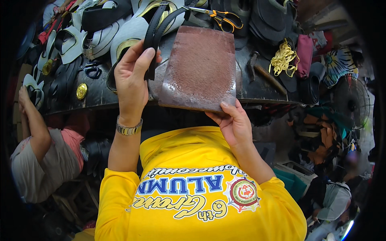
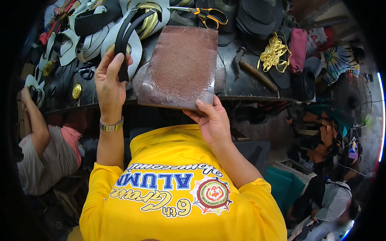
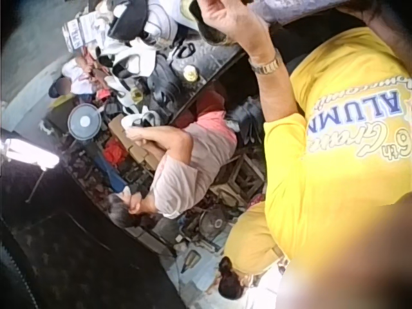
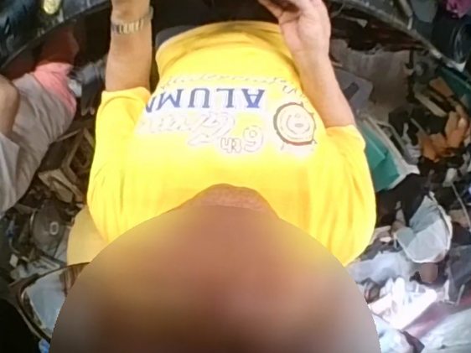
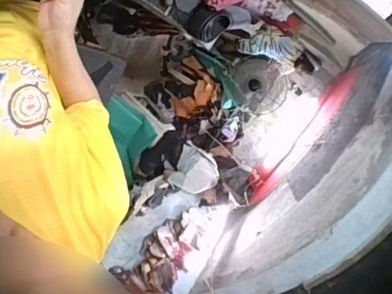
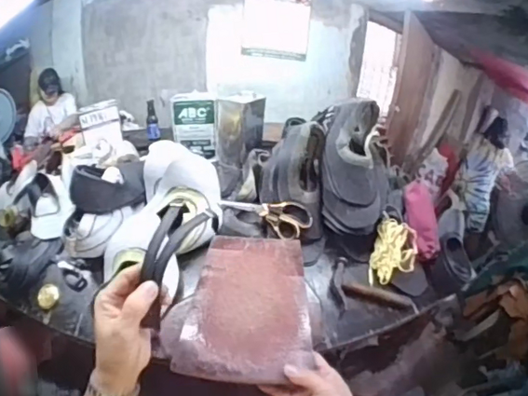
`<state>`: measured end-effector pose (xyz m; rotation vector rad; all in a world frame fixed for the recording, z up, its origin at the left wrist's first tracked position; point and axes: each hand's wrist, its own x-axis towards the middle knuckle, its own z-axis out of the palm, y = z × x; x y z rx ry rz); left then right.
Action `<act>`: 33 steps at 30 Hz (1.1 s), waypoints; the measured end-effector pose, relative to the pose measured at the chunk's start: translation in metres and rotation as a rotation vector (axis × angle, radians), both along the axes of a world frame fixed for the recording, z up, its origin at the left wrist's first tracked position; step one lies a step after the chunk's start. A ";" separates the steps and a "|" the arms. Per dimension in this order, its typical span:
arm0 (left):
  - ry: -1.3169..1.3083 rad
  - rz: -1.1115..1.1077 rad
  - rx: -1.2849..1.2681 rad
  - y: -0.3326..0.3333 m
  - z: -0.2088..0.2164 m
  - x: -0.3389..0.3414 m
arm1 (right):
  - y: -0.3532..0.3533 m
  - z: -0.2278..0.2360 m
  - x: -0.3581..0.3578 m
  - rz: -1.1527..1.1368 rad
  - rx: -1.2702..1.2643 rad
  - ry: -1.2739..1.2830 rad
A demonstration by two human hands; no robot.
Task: The person retrieves a strap from a pouch, attaches a metal buckle, and applies adhesive from a jar to the strap ends. They then cut the strap with scissors and place it into a shoe sole.
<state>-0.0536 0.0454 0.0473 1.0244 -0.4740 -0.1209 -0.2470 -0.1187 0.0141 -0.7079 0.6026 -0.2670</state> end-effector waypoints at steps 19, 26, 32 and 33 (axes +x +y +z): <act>-0.065 -0.030 -0.119 -0.015 -0.043 0.009 | -0.067 0.051 -0.180 -0.299 -0.212 -0.228; -0.131 -0.113 -0.036 -0.050 -0.071 0.012 | -0.074 0.106 -0.306 -0.531 -0.438 -0.120; -0.184 -0.114 0.049 -0.057 -0.082 0.010 | -0.057 0.086 -0.326 -0.573 -0.546 0.205; -0.165 -0.126 0.043 -0.057 -0.082 0.010 | -0.063 0.074 -0.320 -0.548 -0.538 0.270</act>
